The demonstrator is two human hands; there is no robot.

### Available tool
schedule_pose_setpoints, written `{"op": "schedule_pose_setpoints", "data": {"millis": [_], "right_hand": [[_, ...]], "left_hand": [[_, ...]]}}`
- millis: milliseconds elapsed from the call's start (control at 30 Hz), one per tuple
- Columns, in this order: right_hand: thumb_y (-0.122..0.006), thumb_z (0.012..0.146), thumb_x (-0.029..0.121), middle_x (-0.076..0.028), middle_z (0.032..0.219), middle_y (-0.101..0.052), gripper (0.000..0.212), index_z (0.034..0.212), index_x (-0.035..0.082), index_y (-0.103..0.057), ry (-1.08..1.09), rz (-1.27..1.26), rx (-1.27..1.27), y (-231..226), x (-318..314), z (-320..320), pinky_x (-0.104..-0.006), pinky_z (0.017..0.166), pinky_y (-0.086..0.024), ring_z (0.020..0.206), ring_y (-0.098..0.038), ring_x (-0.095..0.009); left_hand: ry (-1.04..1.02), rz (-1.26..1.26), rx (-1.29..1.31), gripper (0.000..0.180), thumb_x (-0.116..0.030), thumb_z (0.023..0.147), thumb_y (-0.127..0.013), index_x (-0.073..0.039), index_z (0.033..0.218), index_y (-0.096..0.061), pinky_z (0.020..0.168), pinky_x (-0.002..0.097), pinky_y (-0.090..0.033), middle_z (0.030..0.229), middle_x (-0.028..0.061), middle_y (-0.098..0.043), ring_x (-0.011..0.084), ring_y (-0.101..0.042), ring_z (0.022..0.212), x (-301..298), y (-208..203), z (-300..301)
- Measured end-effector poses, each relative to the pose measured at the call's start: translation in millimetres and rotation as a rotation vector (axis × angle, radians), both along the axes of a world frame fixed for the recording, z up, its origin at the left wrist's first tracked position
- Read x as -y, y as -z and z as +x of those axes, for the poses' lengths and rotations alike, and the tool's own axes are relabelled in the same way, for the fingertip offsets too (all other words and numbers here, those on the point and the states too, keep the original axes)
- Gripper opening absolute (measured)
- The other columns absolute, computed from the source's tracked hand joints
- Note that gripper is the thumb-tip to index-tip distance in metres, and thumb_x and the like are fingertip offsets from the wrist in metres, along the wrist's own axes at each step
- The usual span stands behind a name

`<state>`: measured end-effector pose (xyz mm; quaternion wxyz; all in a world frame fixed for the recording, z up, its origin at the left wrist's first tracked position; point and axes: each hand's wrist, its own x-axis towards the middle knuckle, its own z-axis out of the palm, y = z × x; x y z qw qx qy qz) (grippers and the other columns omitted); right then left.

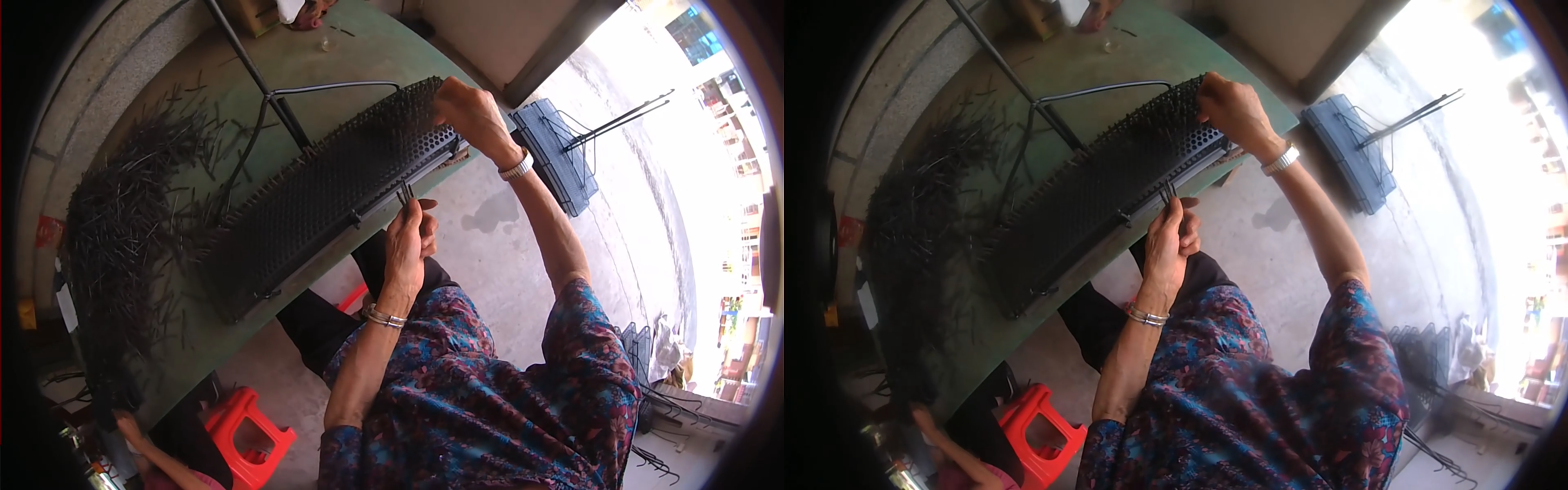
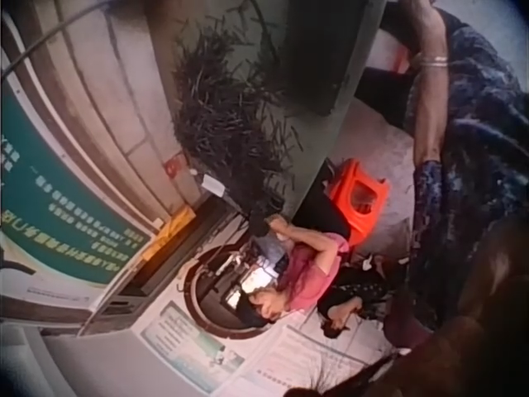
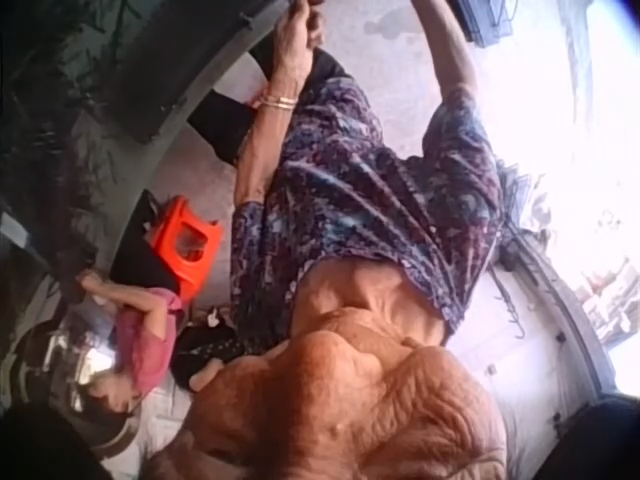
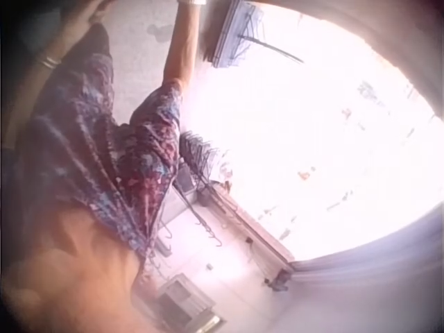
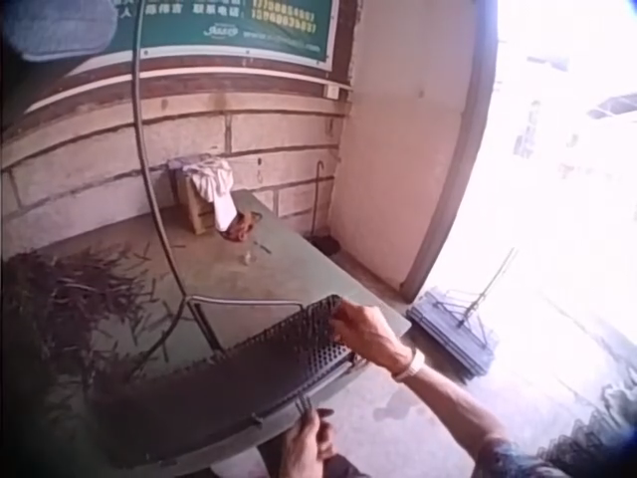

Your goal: Inserting thin metal rods into a perforated metal block as part of an assembly process.

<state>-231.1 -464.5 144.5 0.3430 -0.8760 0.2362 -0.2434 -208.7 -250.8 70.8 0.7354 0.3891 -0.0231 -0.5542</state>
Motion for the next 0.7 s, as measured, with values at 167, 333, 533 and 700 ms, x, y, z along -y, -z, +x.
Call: {"op": "schedule_pose_setpoints", "data": {"millis": [167,333,533,700], "right_hand": [[-0.06,0.085,0.016,-0.012,0.08,-0.063,0.012,0.09,0.005,-0.063,0.042,-0.351,-0.047,23,2,6,-0.0379,0.066,-0.048,0.074,-0.064,-0.029],[-0.062,0.085,0.02,-0.014,0.085,-0.061,0.014,0.092,0.008,-0.065,0.061,-0.394,-0.039,34,-3,7,-0.0432,0.067,-0.047,0.077,-0.06,-0.034],[-0.06,0.086,0.022,-0.012,0.089,-0.062,0.015,0.091,0.011,-0.068,0.151,-0.458,-0.172,25,-11,3,-0.043,0.067,-0.047,0.079,-0.062,-0.032],[-0.061,0.087,0.026,-0.012,0.089,-0.062,0.02,0.095,0.011,-0.072,0.094,-0.444,-0.157,32,-14,-8,-0.0428,0.069,-0.048,0.081,-0.061,-0.033]], "left_hand": [[0.017,0.008,0.031,0.034,-0.034,0.102,-0.047,-0.002,0.102,-0.06,0.043,0.0182,-0.02,0.064,-0.0039,-0.046,0.0016,-0.031,0.05,-2,-2,-1],[0.031,0.012,0.034,0.035,-0.035,0.101,-0.048,-0.002,0.104,-0.061,0.043,0.0177,-0.021,0.065,-0.0038,-0.047,0.0017,-0.032,0.051,-4,-2,0],[0.021,0.008,0.027,0.036,-0.035,0.101,-0.048,-0.002,0.106,-0.061,0.044,0.0178,-0.024,0.065,-0.0033,-0.049,0.0024,-0.037,0.052,-4,-6,-2],[0.048,-0.031,0.017,0.035,-0.034,0.101,-0.047,-0.002,0.106,-0.06,0.045,0.0189,-0.026,0.065,-0.0026,-0.05,0.0033,-0.037,0.051,-4,-7,-2]]}}
